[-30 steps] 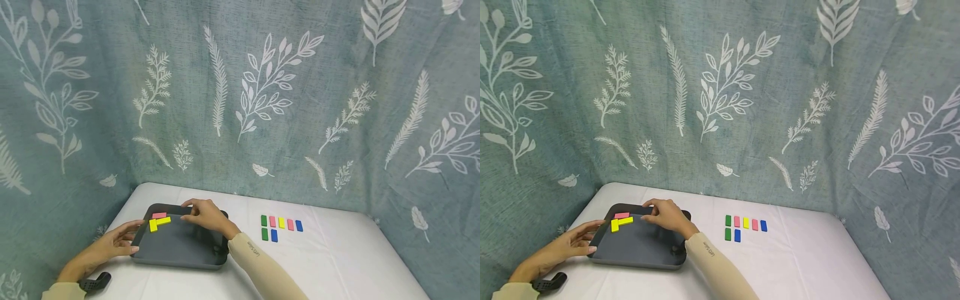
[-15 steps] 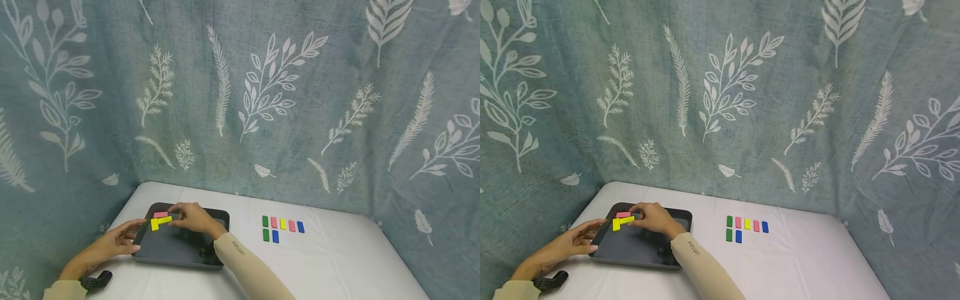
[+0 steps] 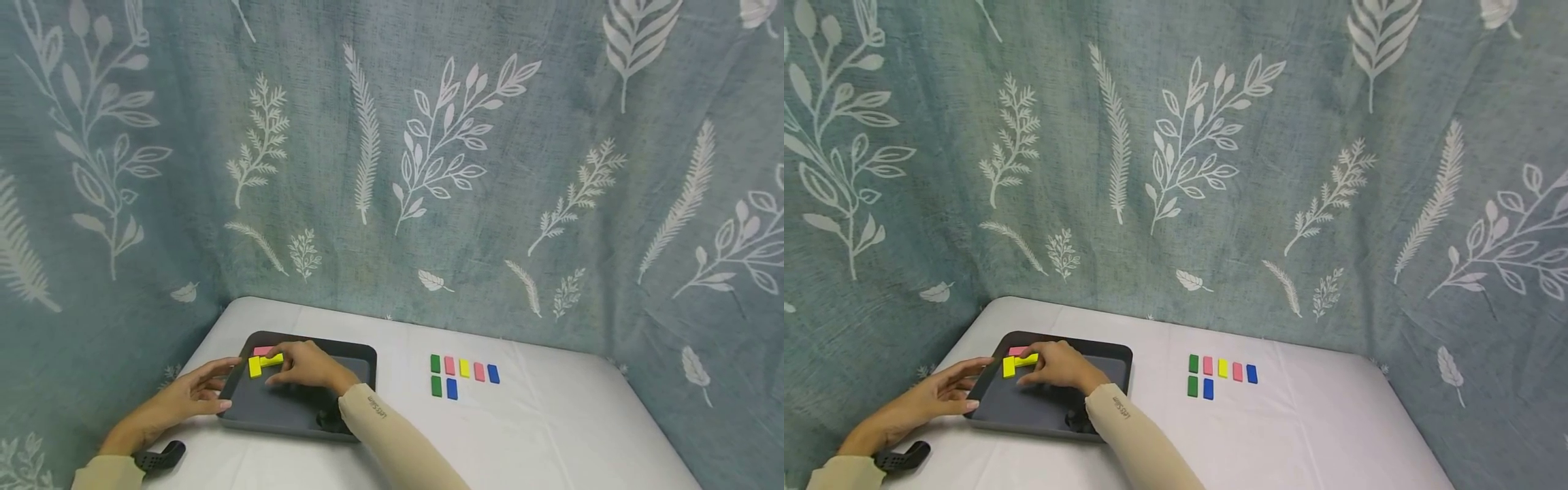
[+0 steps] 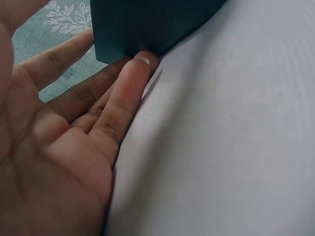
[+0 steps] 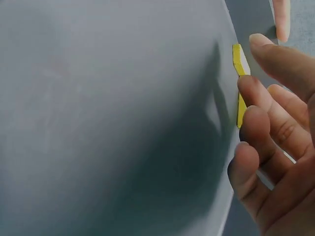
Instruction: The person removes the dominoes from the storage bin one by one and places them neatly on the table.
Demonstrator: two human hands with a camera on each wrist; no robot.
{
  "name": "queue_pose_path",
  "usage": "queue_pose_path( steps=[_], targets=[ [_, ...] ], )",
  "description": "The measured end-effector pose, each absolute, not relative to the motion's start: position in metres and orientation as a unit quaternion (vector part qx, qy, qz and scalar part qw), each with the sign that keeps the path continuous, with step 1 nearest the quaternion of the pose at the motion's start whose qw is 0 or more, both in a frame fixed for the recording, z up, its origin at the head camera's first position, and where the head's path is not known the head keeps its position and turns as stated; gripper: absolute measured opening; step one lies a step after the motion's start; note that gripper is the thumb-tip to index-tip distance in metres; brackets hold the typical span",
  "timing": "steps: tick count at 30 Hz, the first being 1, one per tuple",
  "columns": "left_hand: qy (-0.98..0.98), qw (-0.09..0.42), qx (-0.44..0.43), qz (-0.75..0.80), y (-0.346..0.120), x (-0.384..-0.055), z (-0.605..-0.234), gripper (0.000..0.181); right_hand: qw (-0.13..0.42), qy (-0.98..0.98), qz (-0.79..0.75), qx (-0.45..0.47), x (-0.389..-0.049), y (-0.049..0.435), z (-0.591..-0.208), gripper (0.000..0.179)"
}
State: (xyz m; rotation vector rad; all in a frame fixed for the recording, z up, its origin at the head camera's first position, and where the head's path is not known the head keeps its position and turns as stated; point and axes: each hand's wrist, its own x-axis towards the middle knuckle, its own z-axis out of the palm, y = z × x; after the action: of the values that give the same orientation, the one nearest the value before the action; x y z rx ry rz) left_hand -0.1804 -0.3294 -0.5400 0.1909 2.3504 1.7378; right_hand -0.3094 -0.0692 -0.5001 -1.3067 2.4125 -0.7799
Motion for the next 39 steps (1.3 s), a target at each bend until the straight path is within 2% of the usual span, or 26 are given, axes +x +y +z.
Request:
queue_pose_path(
  steps=[7, 15, 23, 29, 36, 39],
  targets=[
    [0.798, 0.106, 0.062, 0.59, -0.329, -0.179, -0.54, 0.078, 0.149, 0.846, -0.264, -0.439, -0.312, -0.077, -0.506, 0.053],
    [0.797, 0.112, 0.059, 0.59, -0.329, -0.181, -0.54, 0.077, 0.128, 0.867, -0.254, -0.408, -0.318, -0.076, -0.511, 0.051],
    [0.8, 0.103, 0.065, 0.587, -0.328, -0.18, -0.54, 0.077, 0.109, 0.885, -0.245, -0.381, -0.321, -0.071, -0.512, 0.036],
    [0.799, 0.105, 0.059, 0.589, -0.327, -0.18, -0.538, 0.079, 0.134, 0.872, -0.26, -0.393, -0.322, -0.068, -0.511, 0.021],
    [0.798, 0.102, 0.052, 0.591, -0.326, -0.179, -0.537, 0.079, 0.185, 0.845, -0.274, -0.421, -0.326, -0.066, -0.512, 0.018],
    [0.798, 0.104, 0.05, 0.591, -0.326, -0.179, -0.537, 0.079, 0.185, 0.845, -0.267, -0.425, -0.327, -0.067, -0.512, 0.027]
  ],
)
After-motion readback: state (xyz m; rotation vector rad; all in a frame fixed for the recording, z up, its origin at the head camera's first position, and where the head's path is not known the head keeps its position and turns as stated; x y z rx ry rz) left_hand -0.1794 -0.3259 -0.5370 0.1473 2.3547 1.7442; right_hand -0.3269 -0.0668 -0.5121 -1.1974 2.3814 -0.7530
